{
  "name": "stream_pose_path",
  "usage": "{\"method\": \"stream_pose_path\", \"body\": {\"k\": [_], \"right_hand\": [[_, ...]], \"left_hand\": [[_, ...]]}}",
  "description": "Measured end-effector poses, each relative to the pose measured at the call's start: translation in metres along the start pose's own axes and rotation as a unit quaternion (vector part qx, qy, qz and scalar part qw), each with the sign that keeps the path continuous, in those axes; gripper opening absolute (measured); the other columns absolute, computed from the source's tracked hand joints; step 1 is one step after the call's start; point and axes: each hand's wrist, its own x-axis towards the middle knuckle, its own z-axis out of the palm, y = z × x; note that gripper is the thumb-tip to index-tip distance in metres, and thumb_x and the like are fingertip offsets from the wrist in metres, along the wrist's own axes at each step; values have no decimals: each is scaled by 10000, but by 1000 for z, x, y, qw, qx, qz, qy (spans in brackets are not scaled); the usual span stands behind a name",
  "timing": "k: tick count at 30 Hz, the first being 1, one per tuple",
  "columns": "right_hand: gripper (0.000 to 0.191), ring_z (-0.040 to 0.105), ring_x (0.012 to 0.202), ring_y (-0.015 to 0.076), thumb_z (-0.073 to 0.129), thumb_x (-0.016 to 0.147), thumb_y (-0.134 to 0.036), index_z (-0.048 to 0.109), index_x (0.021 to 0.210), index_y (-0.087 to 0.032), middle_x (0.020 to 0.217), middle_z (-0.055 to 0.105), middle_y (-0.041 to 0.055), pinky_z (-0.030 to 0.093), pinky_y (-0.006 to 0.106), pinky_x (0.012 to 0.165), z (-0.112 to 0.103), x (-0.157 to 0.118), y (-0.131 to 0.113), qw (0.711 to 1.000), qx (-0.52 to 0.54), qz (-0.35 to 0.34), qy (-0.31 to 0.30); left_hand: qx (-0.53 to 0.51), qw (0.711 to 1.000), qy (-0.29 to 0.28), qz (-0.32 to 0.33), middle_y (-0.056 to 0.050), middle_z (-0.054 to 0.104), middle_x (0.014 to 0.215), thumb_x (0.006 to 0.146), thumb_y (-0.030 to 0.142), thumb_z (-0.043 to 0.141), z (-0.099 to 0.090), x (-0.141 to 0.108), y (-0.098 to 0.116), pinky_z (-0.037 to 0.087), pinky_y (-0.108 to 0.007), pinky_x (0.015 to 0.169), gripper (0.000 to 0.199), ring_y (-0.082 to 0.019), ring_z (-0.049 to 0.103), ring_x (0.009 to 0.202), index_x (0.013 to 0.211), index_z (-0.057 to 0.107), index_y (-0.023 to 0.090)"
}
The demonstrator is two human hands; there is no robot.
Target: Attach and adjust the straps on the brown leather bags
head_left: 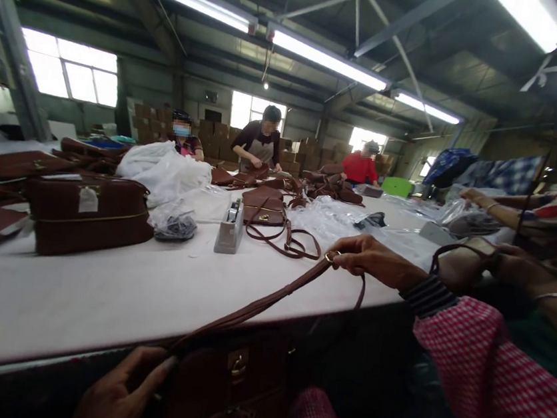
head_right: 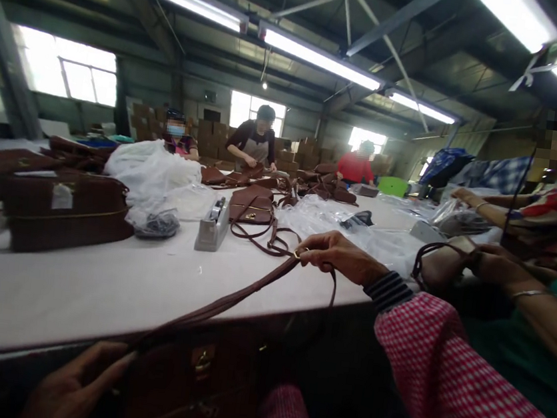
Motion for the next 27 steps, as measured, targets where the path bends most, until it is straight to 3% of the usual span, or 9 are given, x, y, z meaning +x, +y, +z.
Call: {"method": "stream_pose_path", "body": {"k": [3,5,8,10,12,15,19,24,27], "right_hand": [[326,417,630,87,819,837,-387,778,1029,-127,820,665,40,279,219,510,19,1,1,999,31,-16,29],[311,420,635,91,805,859,-382,767,1035,-129,840,682,52,278,223,514,37,4,1,998,50,-27,16],[288,438,652,96,752,916,-382,741,1077,-144,884,682,54,295,230,530,61,7,-2,997,66,-41,-25],[286,433,647,100,724,946,-395,712,1121,-169,818,632,16,308,233,539,70,7,-6,996,73,-47,-33],[288,414,622,103,711,957,-415,673,1141,-198,720,551,-29,310,233,539,73,6,-10,996,81,-46,-15],[252,419,602,108,716,940,-417,662,1051,-198,681,521,-40,320,238,531,70,4,-16,997,61,-44,19],[241,540,699,147,724,902,-407,712,940,-169,789,621,15,426,269,600,64,7,-24,997,-33,-66,20],[213,624,926,206,695,918,-400,733,959,-194,968,706,35,471,321,820,58,17,-42,972,-198,-115,-48],[216,598,914,200,735,878,-405,735,925,-194,967,695,28,452,319,809,52,22,-57,945,-290,-124,-84]], "left_hand": [[74,984,136,82,-25,803,1055,853,601,648,-1,-11,38,599,-389,753,388,-304,758,876,1103,739,319],[21,963,152,222,-40,769,1182,876,535,678,11,-16,79,582,-410,917,343,-296,734,1041,1117,723,296],[-53,928,57,364,-72,718,1297,933,392,677,44,-9,148,520,-412,1046,353,-273,656,1226,1263,677,265],[-101,918,-35,383,-99,714,1299,885,354,755,67,6,185,502,-404,1043,425,-279,647,1220,1281,670,225],[-154,908,-140,364,-69,764,1052,918,331,719,84,20,208,531,-351,890,338,-237,698,993,1226,692,196],[-186,896,-185,359,-21,709,829,929,345,704,93,31,221,467,-286,705,231,-179,634,770,1078,738,172],[-157,881,-190,403,-17,682,844,933,369,697,88,41,218,423,-282,704,199,-170,591,788,973,737,178],[-226,853,-277,379,-31,668,934,841,320,784,86,59,212,442,-286,746,201,-184,603,883,908,681,161],[-266,832,-329,359,11,604,816,788,269,813,87,60,215,422,-275,698,217,-152,560,785,833,628,163]]}}
